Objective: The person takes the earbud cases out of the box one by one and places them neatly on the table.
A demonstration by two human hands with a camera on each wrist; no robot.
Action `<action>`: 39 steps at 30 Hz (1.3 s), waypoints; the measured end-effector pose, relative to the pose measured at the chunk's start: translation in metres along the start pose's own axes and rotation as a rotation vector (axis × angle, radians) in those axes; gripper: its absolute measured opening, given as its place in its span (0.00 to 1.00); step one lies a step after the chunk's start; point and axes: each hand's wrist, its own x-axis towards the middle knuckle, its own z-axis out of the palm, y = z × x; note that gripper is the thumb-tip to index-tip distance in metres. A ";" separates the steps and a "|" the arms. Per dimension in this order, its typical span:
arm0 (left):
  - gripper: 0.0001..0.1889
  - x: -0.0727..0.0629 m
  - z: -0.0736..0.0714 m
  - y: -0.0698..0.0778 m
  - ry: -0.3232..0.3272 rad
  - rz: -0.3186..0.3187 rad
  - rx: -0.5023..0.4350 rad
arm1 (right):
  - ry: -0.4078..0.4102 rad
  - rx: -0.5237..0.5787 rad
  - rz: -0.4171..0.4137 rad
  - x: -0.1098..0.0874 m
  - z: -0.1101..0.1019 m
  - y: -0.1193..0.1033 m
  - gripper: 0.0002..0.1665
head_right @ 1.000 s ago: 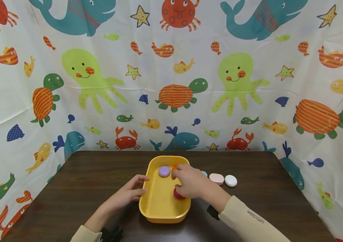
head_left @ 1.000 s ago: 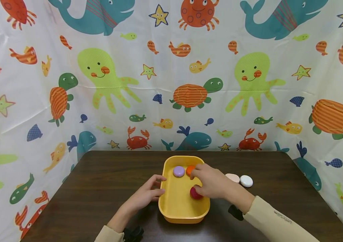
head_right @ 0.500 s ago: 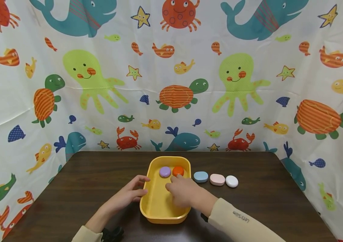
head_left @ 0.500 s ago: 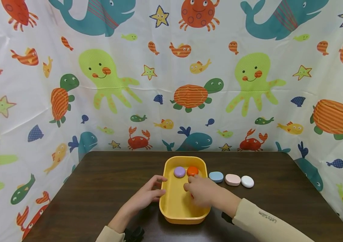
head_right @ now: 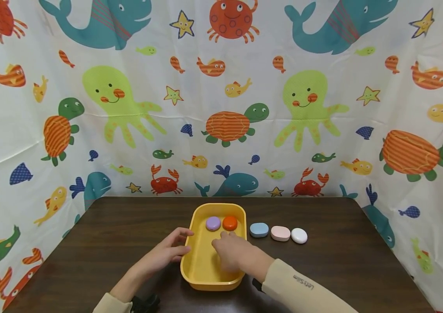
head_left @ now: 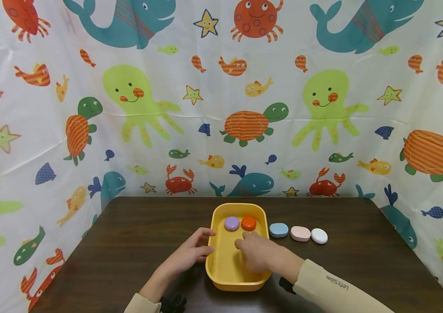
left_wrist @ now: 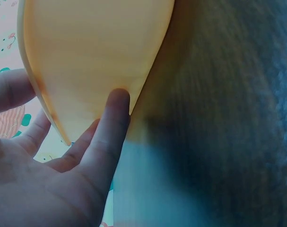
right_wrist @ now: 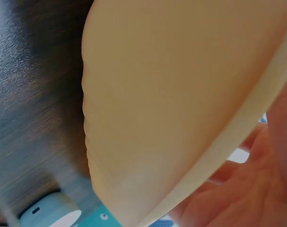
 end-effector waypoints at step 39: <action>0.24 0.000 -0.002 -0.001 -0.013 0.005 0.005 | 0.081 0.129 -0.033 0.007 0.002 0.003 0.19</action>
